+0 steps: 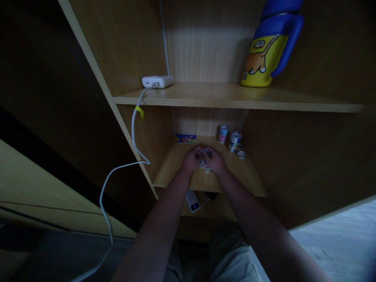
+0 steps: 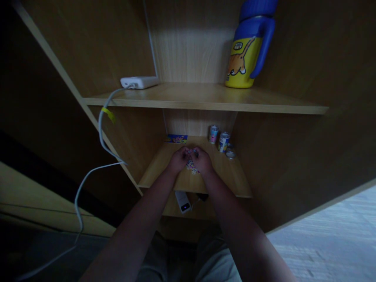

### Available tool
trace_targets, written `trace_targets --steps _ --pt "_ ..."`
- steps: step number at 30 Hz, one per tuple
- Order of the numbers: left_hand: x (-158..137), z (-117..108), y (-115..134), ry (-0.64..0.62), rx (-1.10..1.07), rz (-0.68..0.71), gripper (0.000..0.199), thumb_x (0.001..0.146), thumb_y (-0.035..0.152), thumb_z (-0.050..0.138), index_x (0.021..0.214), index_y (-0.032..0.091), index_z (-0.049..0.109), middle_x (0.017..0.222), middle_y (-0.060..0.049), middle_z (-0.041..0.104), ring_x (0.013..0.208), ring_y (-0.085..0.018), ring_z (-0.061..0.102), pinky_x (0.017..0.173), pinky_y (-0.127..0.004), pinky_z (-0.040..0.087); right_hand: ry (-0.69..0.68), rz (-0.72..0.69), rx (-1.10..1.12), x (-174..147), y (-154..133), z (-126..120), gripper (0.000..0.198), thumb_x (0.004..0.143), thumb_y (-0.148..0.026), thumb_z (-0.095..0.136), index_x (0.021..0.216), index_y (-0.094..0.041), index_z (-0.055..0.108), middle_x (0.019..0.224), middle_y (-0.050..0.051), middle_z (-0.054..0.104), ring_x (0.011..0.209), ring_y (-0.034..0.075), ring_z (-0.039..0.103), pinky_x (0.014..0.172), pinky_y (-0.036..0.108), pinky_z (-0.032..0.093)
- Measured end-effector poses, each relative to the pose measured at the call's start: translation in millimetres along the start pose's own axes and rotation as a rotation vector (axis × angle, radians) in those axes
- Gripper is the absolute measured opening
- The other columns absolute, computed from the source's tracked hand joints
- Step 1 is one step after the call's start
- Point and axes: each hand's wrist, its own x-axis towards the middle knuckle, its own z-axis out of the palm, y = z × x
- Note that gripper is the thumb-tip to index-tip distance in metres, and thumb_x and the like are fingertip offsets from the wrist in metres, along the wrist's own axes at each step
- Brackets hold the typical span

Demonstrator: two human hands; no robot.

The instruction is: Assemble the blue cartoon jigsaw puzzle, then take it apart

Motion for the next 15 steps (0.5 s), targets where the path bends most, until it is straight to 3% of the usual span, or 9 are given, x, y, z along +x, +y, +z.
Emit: trace_targets --steps 5,15 --pt "-1.1 0.5 3.2 0.015 -0.013 0.017 0.006 0.097 0.017 0.062 0.093 0.023 0.061 0.082 0.003 0.066 0.076 -0.016 0.062 0.076 -0.028 0.049 -0.016 0.015 -0.005 -1.5 -5.3 -3.6 0.043 0.106 -0.064 0.055 0.107 -0.026 0.074 0.102 0.006 0.081 0.092 0.024 0.074 0.087 0.035 0.054" --pt "-0.5 2.2 3.1 0.003 -0.052 0.010 0.005 0.094 0.017 0.064 0.094 0.022 0.063 0.080 0.003 0.066 0.074 -0.016 0.062 0.075 -0.029 0.049 -0.026 0.015 -0.016 -1.3 -7.3 -5.5 0.042 0.107 -0.062 0.054 0.102 -0.026 0.075 0.100 0.006 0.082 0.092 0.024 0.075 0.087 0.034 0.055"
